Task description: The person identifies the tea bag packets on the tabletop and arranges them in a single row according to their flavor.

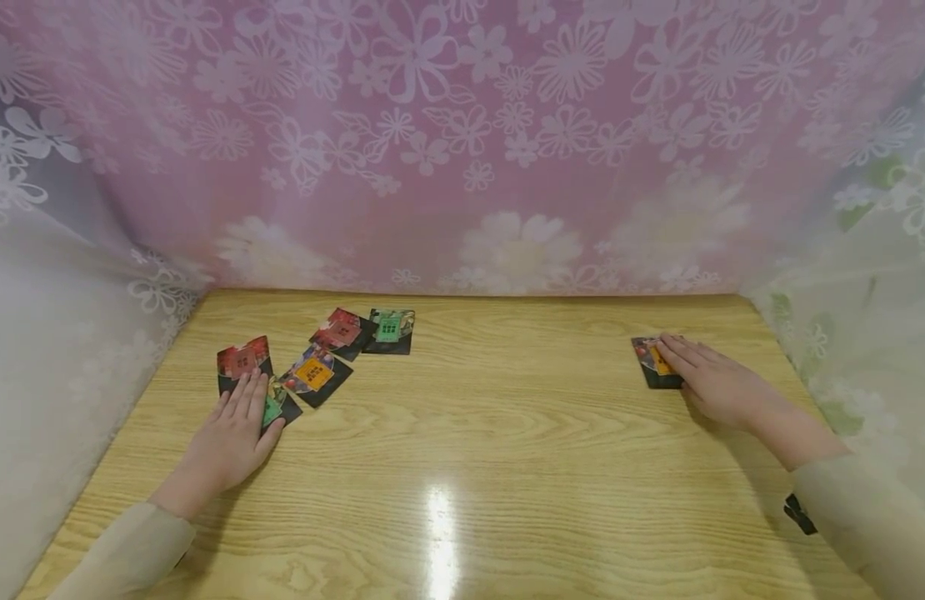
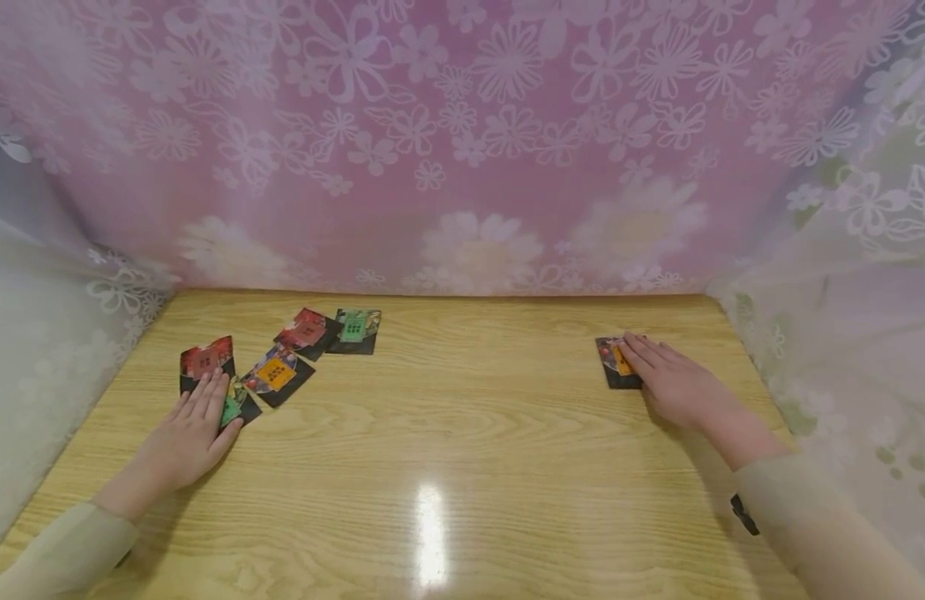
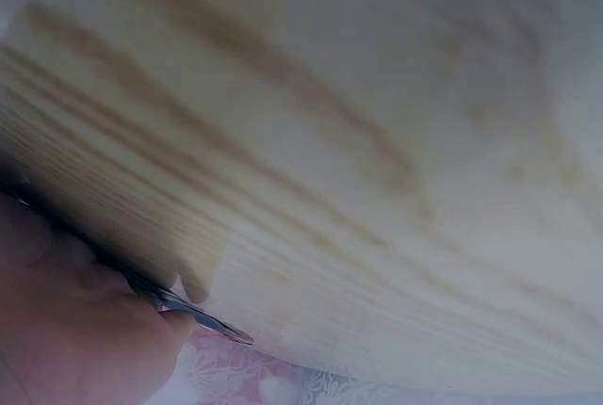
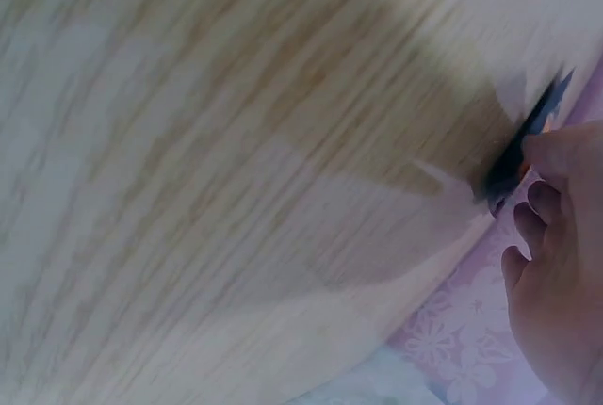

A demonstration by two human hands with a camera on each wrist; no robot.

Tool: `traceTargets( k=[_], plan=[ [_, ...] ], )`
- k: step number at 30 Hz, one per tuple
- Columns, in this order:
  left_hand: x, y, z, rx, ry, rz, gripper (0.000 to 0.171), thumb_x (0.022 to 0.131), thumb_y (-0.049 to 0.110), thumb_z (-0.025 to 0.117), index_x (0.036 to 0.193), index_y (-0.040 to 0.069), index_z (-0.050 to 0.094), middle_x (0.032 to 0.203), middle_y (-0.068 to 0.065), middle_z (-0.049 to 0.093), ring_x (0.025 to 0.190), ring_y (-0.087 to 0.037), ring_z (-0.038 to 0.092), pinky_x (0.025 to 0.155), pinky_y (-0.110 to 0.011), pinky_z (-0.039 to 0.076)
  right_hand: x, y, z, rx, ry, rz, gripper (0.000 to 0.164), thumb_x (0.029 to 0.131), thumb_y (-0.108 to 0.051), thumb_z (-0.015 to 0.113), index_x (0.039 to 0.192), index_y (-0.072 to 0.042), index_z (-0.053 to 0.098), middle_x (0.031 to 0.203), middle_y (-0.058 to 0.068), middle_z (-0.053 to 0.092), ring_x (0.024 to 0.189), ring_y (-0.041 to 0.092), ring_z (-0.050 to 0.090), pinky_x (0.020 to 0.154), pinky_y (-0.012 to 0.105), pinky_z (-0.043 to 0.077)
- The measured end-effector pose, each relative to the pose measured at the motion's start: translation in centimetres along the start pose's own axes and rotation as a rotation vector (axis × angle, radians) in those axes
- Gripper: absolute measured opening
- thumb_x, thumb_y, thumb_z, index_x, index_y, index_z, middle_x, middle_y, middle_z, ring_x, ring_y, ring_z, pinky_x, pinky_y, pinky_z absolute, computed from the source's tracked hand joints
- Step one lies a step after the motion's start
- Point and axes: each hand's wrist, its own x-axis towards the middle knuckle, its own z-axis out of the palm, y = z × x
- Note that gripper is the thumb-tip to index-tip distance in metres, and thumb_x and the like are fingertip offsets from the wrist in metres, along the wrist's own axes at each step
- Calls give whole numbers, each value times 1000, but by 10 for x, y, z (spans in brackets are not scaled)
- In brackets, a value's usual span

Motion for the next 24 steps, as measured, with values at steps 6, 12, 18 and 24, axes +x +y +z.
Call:
traceTargets(
  k=[6, 12, 18, 24],
  plan=[
    [-1, 0, 0, 5, -6, -8, 83, 113, 43, 45, 165, -13, 12, 172, -37, 14, 159, -55, 20, 128, -72, 21, 4, -11, -11, 54, 45, 22, 71, 110, -26, 59, 166, 5, 28, 171, 31, 26, 158, 50, 29, 130, 64, 25],
    [0, -2, 0, 27, 25, 8, 82, 113, 42, 47, 164, -14, 16, 170, -38, 18, 157, -56, 24, 127, -72, 25, 16, -35, -22, 32, 123, -1, 74, 106, -31, 66, 163, 6, 35, 170, 30, 32, 156, 51, 32, 125, 66, 32],
    [0, -1, 1, 19, 9, -1, 83, 113, 43, 45, 165, -13, 13, 172, -37, 14, 159, -55, 21, 128, -71, 22, 40, -65, -26, 47, 193, -48, 76, 107, -30, 65, 165, 3, 30, 171, 28, 31, 156, 50, 32, 129, 64, 28],
    [0, -1, 3, 11, 11, -5, 83, 113, 43, 45, 166, -12, 12, 172, -36, 14, 159, -54, 20, 128, -71, 21, 69, -105, -35, 78, 215, -98, 75, 107, -28, 64, 166, 1, 30, 172, 23, 32, 159, 44, 31, 132, 61, 25]
  ],
)
